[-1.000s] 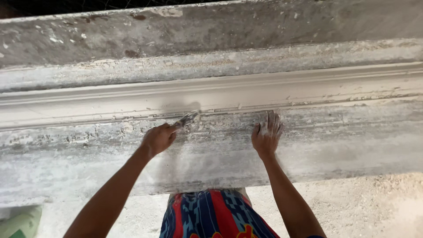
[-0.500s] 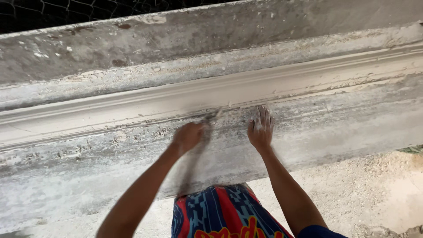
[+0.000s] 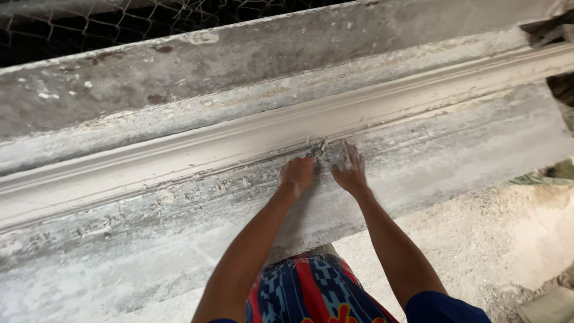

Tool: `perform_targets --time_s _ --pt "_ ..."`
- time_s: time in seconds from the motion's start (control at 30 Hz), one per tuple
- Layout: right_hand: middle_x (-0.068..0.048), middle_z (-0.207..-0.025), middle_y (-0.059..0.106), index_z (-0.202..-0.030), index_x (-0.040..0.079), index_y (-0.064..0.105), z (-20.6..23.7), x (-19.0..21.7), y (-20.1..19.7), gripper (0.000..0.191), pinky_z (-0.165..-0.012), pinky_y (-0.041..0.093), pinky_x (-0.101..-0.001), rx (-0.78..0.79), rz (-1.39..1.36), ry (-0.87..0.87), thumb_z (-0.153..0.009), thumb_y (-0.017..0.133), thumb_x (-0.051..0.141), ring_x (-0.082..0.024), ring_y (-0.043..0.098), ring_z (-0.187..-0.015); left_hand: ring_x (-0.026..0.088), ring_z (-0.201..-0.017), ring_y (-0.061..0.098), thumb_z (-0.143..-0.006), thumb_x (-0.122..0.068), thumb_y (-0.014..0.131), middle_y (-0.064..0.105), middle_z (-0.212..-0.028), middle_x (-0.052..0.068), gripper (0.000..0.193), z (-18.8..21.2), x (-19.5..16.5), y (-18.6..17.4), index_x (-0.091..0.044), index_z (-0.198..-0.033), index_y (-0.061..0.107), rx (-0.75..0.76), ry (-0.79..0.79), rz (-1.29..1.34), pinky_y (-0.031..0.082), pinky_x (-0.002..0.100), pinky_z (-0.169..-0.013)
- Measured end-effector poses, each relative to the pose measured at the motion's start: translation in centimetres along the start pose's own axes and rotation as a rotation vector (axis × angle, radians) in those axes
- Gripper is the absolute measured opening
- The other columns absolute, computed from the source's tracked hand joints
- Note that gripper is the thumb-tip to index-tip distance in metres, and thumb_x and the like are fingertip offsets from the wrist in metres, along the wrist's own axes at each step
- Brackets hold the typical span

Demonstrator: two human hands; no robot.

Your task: The person scrapes excess gypsum material from a long decorative molding using a small metal scraper. They repeatedly scrape along the length of the piece, removing loose powder and smoothing the surface. The person occasionally pauses to reposition the scraper or adjust their grip.

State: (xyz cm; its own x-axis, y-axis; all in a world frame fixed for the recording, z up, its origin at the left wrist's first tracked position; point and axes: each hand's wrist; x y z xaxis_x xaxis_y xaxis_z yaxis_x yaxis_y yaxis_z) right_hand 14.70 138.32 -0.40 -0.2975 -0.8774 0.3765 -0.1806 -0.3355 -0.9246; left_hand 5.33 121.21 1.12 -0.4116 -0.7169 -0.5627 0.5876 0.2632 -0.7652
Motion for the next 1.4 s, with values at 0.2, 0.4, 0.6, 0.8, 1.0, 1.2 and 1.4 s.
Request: perform_targets --time_s 0.2,0.4,0.6,0.8,1.0,1.2,1.4 --pt "-0.016 -0.167 0.024 -0.161 0.005 0.028 3.0 -1.8 -0.9 0.076 -0.121 0.017 -0.0619 0.105 -0.112 0.077 -0.095 0.057 0.031 -0.042 0.016 -0.155 0.037 -0.101 0.072 -0.100 -0.016 0.048 0.074 -0.106 0.018 0.029 2.3 1.1 -2.5 -0.016 -0.119 0.069 0.060 -0.022 -0.020 0.057 0.054 -0.090" --pt "-0.016 -0.165 0.037 -0.148 0.001 0.047 5.6 -5.6 -1.4 0.057 -0.121 0.024 -0.0619 -0.096 -0.031 -0.129 -0.098 0.055 0.028 -0.046 0.026 -0.153 0.036 -0.093 0.072 -0.096 -0.020 0.049 0.073 -0.097 0.018 0.033 5.3 3.4 -5.3 -0.022 -0.123 0.068 0.007 -0.038 -0.041 0.055 0.054 -0.090" --pt "-0.023 -0.159 0.042 -0.145 -0.004 0.050 2.5 -10.3 -1.0 0.052 -0.120 0.027 -0.0651 -0.228 0.081 -0.239 -0.102 0.052 0.025 -0.050 0.032 -0.150 0.040 -0.093 0.071 -0.102 -0.025 0.050 0.072 -0.099 0.021 0.027 -0.6 -3.4 0.3 -0.016 -0.115 0.071 -0.038 0.014 -0.075 0.057 0.055 -0.085" --pt "-0.026 -0.159 0.041 -0.150 0.000 0.051 -2.8 -18.3 -3.9 0.054 -0.116 0.024 -0.0683 -0.275 0.105 -0.232 -0.103 0.049 0.025 -0.053 0.030 -0.147 0.032 -0.085 0.071 -0.099 -0.024 0.054 0.069 -0.100 0.017 0.032 -3.8 -4.7 4.0 -0.027 -0.128 0.067 -0.027 -0.044 -0.041 0.061 0.049 -0.075" --pt "-0.028 -0.161 0.037 -0.152 -0.001 0.047 -4.4 -23.1 -5.0 0.054 -0.123 0.022 -0.0681 -0.236 0.143 -0.242 -0.105 0.044 0.026 -0.051 0.030 -0.151 0.019 -0.070 0.069 -0.106 -0.030 0.052 0.070 -0.095 0.011 0.034 0.8 1.2 0.9 -0.032 -0.138 0.061 0.025 -0.160 -0.180 0.063 0.034 -0.068" --pt "-0.036 -0.163 0.026 -0.156 -0.006 0.041 -4.4 -23.2 -4.5 0.062 -0.123 0.017 -0.0671 -0.177 0.081 -0.160 -0.105 0.041 0.029 -0.054 0.024 -0.152 0.022 -0.072 0.071 -0.105 -0.029 0.050 0.070 -0.094 0.016 0.042 -5.2 -6.7 5.3 -0.030 -0.147 0.052 0.110 -0.180 -0.147 0.062 0.035 -0.067" --pt "-0.031 -0.166 0.027 -0.159 -0.002 0.037 -4.3 -23.6 -4.8 0.061 -0.124 0.016 -0.0661 -0.188 0.108 -0.092 -0.109 0.041 0.032 -0.050 0.023 -0.155 0.022 -0.076 0.069 -0.102 -0.022 0.052 0.069 -0.095 0.013 0.036 -7.0 -9.0 6.6 -0.027 -0.137 0.063 -0.017 0.002 -0.179 0.061 0.042 -0.067"
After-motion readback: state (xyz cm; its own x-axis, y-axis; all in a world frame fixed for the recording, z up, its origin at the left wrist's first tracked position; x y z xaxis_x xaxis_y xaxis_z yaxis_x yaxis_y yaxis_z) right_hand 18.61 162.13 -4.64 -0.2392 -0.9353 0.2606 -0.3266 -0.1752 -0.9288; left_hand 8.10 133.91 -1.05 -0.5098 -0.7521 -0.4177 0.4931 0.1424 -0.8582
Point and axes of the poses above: each hand's wrist, its own z-axis away from the middle knuckle, its own y-axis out of the palm, x = y × z
